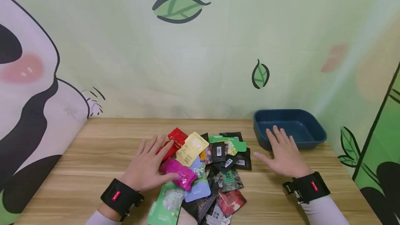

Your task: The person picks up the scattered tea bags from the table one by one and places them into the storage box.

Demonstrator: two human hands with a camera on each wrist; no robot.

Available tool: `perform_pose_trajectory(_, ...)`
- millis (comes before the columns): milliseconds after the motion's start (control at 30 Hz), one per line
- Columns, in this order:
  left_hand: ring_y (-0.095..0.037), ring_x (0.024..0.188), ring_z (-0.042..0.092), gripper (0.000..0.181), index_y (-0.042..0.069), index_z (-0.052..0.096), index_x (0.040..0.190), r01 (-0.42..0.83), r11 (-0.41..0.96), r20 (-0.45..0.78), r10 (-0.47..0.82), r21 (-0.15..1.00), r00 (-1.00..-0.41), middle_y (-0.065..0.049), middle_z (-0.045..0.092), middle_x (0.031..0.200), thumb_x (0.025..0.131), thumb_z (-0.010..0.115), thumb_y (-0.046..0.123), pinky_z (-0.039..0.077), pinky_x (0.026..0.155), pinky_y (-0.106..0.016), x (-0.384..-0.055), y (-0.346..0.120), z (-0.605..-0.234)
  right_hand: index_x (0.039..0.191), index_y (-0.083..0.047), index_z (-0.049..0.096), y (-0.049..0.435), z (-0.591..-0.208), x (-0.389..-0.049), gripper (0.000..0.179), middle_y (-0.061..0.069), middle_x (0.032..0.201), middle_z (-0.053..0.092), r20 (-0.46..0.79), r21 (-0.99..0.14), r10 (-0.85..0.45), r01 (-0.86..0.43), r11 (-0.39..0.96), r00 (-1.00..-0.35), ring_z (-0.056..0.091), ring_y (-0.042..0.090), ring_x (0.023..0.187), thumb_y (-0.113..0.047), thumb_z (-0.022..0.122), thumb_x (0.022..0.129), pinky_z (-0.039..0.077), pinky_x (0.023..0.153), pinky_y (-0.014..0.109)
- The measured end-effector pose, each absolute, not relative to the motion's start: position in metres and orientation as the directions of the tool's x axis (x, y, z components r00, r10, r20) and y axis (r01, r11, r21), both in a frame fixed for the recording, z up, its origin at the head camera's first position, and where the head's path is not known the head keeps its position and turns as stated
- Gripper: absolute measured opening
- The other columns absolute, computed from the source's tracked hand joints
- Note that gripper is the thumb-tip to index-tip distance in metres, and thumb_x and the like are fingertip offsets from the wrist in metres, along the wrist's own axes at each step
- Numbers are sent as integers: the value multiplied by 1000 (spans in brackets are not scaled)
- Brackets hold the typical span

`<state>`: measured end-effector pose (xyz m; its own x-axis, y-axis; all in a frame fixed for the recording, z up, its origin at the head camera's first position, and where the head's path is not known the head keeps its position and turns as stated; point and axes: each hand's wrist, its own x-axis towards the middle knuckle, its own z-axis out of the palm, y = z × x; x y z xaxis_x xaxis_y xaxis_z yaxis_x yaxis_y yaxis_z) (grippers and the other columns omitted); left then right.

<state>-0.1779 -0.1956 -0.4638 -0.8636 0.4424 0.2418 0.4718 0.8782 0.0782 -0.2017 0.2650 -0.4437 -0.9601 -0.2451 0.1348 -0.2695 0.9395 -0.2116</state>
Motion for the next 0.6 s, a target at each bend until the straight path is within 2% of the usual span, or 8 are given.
perform_pose_trajectory(133,-38,150,17,107,20,35,159,483,873,254,452,73,-855,-10,24,164,77,38,88,7,116,-61,-177,-192,-461,150,7,38,291,-449,-209,92,33,152,34,170,-180,-271,-300,937,-948,26,54,140,-62,53,91,15,108,71)
perform_pose_trajectory(233,-37,151,16,107,21,34,159,478,875,251,449,70,-858,-9,23,165,77,38,88,8,116,-61,-176,-191,-459,137,6,54,310,-453,-212,64,30,135,53,233,-136,-314,-350,927,-921,44,50,128,-40,62,93,21,105,71)
perform_pose_trajectory(333,-36,151,15,107,20,34,159,477,877,250,450,56,-857,-9,22,165,77,35,89,8,116,-60,-176,-192,-458,122,3,65,321,-456,-213,39,22,116,65,298,-81,-358,-397,914,-885,58,45,112,-19,65,90,29,102,69)
perform_pose_trajectory(467,-35,151,14,107,20,34,159,481,876,255,455,45,-853,-10,24,164,77,34,89,10,116,-59,-177,-192,-459,110,2,68,325,-461,-212,25,17,101,68,351,-10,-415,-447,895,-839,64,38,97,-7,65,87,39,97,64)
perform_pose_trajectory(600,-36,151,14,107,19,35,159,481,875,256,454,53,-854,-10,23,165,77,34,89,11,116,-59,-176,-193,-460,107,0,68,319,-465,-207,22,12,94,67,367,3,-462,-496,869,-807,65,33,90,-1,64,85,45,90,58)
